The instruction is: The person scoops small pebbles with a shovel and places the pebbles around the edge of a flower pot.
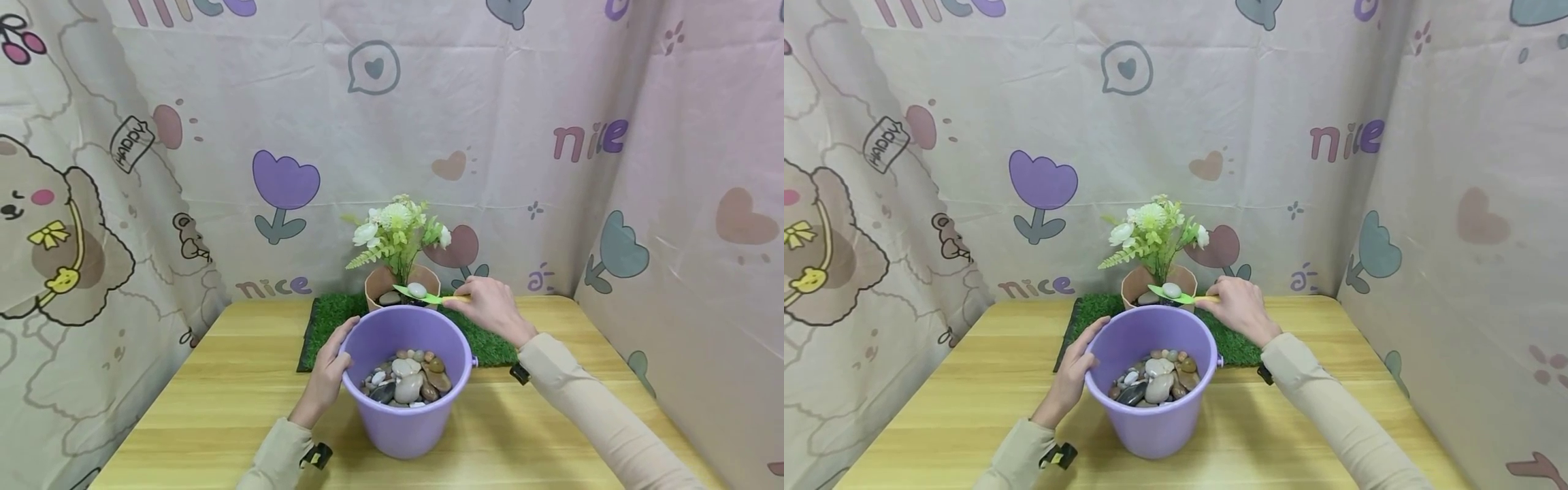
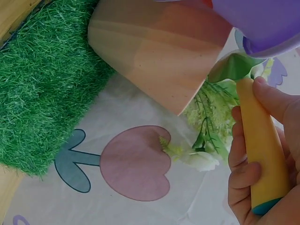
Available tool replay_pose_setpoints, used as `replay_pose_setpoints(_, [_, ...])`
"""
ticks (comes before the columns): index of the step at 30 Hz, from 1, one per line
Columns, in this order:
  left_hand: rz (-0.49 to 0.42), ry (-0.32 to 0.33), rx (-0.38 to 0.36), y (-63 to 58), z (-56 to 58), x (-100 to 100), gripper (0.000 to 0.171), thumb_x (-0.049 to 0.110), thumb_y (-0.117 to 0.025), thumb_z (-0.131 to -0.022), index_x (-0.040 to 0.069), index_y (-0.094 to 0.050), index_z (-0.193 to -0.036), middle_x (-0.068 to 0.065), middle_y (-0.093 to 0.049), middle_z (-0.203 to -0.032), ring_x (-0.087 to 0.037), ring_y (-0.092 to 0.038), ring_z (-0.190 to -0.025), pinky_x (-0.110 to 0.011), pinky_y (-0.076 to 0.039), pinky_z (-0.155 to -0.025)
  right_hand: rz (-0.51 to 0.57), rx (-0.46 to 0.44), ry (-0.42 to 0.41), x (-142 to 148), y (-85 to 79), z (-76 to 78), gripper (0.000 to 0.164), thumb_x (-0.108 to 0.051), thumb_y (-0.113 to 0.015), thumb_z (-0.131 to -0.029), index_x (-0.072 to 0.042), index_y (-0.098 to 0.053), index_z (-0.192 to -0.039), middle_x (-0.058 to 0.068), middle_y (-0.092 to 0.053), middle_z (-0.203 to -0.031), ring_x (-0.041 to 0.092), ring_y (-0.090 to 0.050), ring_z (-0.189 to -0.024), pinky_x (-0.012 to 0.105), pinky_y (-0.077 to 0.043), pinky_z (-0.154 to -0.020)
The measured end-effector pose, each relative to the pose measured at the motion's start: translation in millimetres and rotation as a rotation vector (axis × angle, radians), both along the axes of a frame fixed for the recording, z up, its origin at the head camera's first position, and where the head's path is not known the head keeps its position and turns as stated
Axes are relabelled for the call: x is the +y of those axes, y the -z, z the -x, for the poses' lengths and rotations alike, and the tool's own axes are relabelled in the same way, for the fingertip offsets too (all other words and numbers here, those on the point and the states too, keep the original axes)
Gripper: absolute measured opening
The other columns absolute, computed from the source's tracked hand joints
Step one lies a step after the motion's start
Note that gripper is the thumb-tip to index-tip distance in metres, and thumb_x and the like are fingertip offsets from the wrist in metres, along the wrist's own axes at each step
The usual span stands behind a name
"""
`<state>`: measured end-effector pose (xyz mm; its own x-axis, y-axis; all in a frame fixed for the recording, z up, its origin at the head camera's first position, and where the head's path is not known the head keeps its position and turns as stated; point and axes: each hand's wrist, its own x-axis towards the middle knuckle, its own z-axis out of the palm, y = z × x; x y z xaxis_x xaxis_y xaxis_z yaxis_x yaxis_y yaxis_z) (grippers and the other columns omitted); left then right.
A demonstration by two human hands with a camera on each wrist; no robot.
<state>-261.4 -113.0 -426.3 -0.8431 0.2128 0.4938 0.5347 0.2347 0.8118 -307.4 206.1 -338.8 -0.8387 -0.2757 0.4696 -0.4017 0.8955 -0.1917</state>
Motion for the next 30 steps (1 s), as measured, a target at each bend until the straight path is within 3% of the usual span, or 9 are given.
replay_pose_setpoints(6, [-0.005, -0.001, 0.009, -1.7, 0.4, 0.7, 0.071, -0.002, -0.039, -0.078, 0.008, -0.042, -0.148, -0.014, -0.046, -0.149, -0.034, -0.051, -0.127, -0.048, -0.045, -0.100, 0.000, -0.014, 0.012, 0.3, 1.2, 1.8, 0.026, -0.051, -0.072, -0.082, -0.027, -0.080, -0.085, -0.007, -0.057, -0.073, 0.011, -0.047, -0.061, 0.028, -0.035, -0.053])
replay_pose_setpoints(15, [-0.010, 0.000, 0.013, -2.5, 0.1, 0.8, 0.071, 0.000, -0.040, -0.078, 0.007, -0.042, -0.148, -0.015, -0.047, -0.148, -0.034, -0.053, -0.125, -0.047, -0.046, -0.098, 0.062, -0.004, 0.012, 0.8, 0.6, 2.3, 0.030, -0.050, -0.071, -0.083, -0.024, -0.080, -0.093, -0.005, -0.065, -0.080, 0.011, -0.052, -0.067, 0.028, -0.038, -0.058])
replay_pose_setpoints(30, [-0.014, -0.008, -0.003, 0.1, -0.2, 0.5, 0.071, -0.001, -0.041, -0.077, 0.009, -0.043, -0.148, -0.014, -0.046, -0.148, -0.034, -0.052, -0.126, -0.047, -0.045, -0.099, 0.114, -0.008, 0.005, 1.4, 5.9, -7.3, 0.032, -0.051, -0.072, -0.082, -0.023, -0.080, -0.094, -0.005, -0.069, -0.085, 0.009, -0.056, -0.070, 0.028, -0.042, -0.063])
